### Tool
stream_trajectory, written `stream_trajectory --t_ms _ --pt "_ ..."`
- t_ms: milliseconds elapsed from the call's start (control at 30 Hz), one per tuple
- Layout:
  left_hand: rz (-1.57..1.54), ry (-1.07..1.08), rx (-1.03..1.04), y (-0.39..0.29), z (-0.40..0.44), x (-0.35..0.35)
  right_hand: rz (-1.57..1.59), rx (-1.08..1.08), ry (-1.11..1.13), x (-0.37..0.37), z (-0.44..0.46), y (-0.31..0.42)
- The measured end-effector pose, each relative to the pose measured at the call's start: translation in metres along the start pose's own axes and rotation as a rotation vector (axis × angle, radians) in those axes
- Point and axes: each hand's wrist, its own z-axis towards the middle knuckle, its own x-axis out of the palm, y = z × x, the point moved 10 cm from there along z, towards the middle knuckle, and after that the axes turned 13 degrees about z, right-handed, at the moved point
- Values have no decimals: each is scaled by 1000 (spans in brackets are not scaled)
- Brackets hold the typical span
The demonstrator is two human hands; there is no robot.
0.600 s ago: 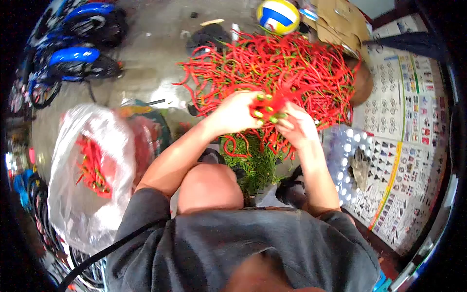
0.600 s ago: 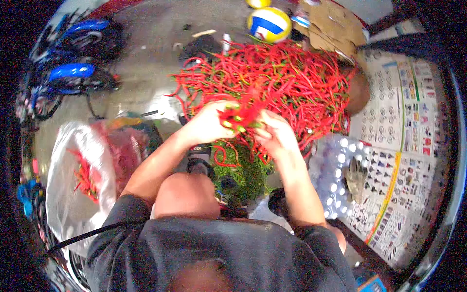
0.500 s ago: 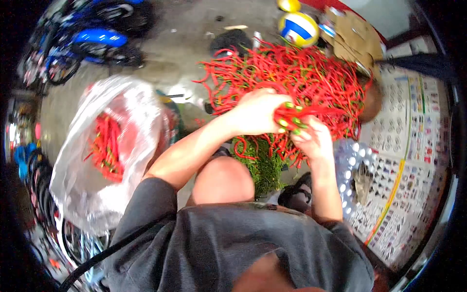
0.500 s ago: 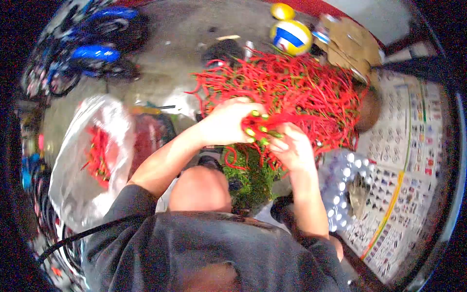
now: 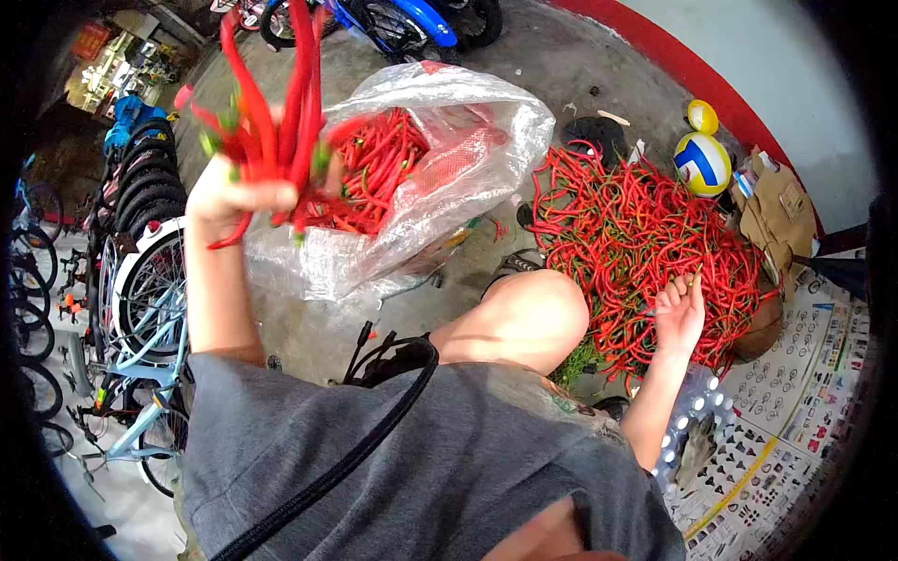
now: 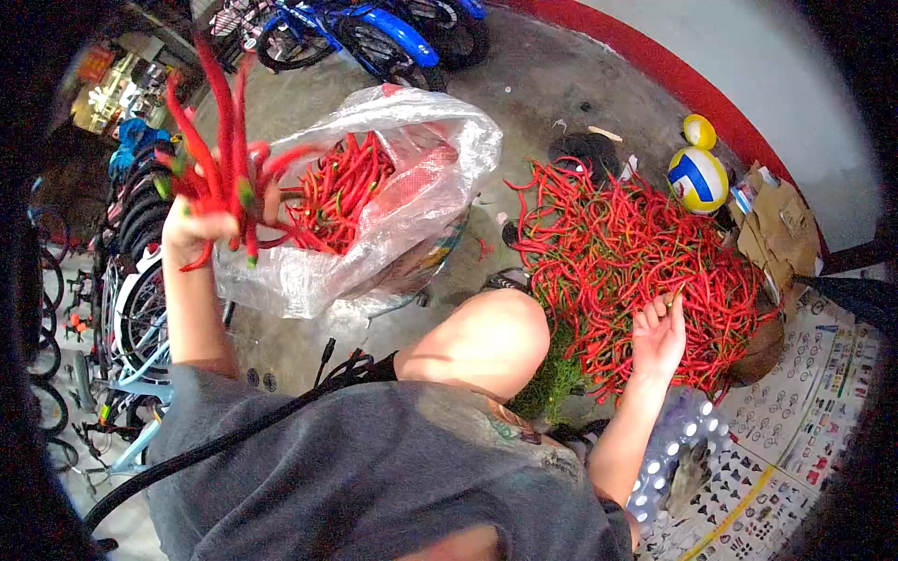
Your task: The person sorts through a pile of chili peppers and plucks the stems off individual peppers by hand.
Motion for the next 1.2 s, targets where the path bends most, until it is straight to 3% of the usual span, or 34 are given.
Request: stream_trajectory --t_ms 67,100,133,167,200,233,267,333,400,467,567,633,667,700,733,767,833,900,967,1033,1100,1200 --pt "571 133 -233 19 -10 -2 -3 -2 4 -6 -3 3" --pt "887 271 -472 30 -11 -3 -5 -4 7 -8 -3 3" --pt "899 381 -519 77 -11 -10 -1 -28 -27 -9 -7 4" --pt "1408 500 -471 94 1 -17 -5 -25 -26 -10 -9 5" --pt "1581 374 -408 110 15 -29 7 -29 -26 -12 -10 8" --pt "1623 286 -472 112 31 -34 25 -36 -22 -13 -10 11" --pt "1572 79 -462 133 48 -57 2 -45 -21 -13 -12 14" --pt "1492 -17 -520 156 77 -72 -1 -81 -30 -10 -16 20" --pt "1532 151 -447 225 108 -72 -16 -113 -20 -12 -19 30" --pt "1424 271 -459 251 119 -50 -12 -132 -34 -15 -21 37" --pt "1507 357 -554 228 126 -31 9 -147 -10 -20 -24 49" --pt "1736 465 -564 189 122 -19 -47 -208 -75 -30 -26 59" --pt "1788 239 -443 165 121 -25 -81 -246 -106 -38 -26 64" --pt "1818 160 -471 126 116 -15 -117 -282 -134 -48 -24 70" --pt "1866 -17 -347 68 110 11 -324 -365 -165 -58 -23 77" --pt "1769 -257 -282 17 103 37 -534 -435 -200 -69 -21 82" --pt "1218 -492 192 -48 85 92 -1107 -345 -374 -96 -13 77" --pt "701 -253 460 -56 85 161 -1421 -283 -342 -148 10 62" --pt "536 227 399 -24 118 252 -1523 11 -459 -166 17 35" --pt "515 522 368 43 138 322 -1729 33 -377 -175 38 27" --pt "508 733 192 115 161 364 -1761 1 -219 -177 67 9" --pt "604 755 51 214 181 397 -1734 25 -204 -171 106 -18"
